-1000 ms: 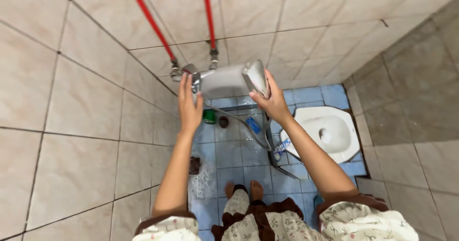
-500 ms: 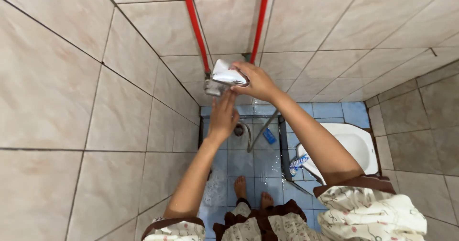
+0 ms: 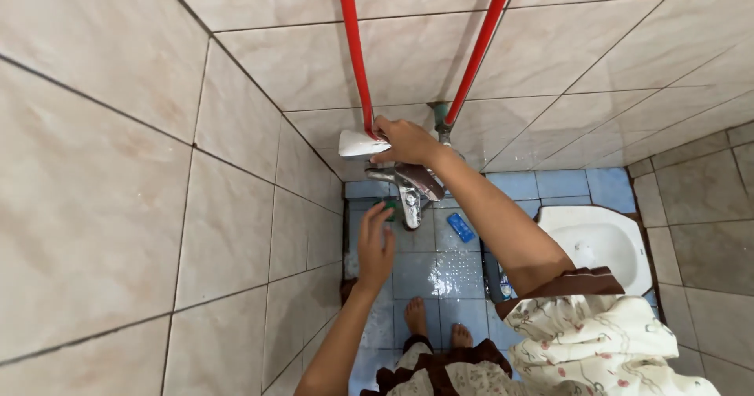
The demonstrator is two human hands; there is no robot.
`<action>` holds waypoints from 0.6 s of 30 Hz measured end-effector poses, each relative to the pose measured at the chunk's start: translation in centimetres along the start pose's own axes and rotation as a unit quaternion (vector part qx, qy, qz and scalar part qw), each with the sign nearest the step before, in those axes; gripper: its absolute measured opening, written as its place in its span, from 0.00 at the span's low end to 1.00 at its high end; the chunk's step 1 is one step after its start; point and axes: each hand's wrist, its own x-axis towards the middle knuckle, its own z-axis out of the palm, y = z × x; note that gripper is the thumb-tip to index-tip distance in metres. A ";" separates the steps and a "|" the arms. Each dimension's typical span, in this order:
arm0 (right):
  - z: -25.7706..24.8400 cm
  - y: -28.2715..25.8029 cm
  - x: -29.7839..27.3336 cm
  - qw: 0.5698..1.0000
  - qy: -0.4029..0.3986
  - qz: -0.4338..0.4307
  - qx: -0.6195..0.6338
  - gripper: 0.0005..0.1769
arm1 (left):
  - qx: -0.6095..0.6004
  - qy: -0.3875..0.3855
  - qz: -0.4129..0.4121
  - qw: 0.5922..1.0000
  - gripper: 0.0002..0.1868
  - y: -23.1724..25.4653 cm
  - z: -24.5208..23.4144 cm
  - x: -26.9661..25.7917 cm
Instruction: Cleaning bathroom tiles and a squat toilet using water and a brush.
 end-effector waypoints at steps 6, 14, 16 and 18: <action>2.2 3.1 0.9 1.000 0.011 0.002 0.004 0.37 | -0.067 0.029 -0.099 0.992 0.20 -3.5 -0.1 -3.9; 1.1 2.7 -1.7 0.998 0.064 0.024 0.001 0.37 | -0.080 0.002 -0.238 0.968 0.17 -8.2 1.4 -9.3; -1.1 1.1 -4.9 0.980 0.183 0.004 0.079 0.27 | -0.056 -0.037 -0.284 0.957 0.17 -12.9 3.0 -13.4; -0.8 2.4 -10.8 0.952 0.279 -0.001 0.124 0.21 | -0.051 -0.083 -0.275 0.957 0.15 -18.2 5.1 -19.0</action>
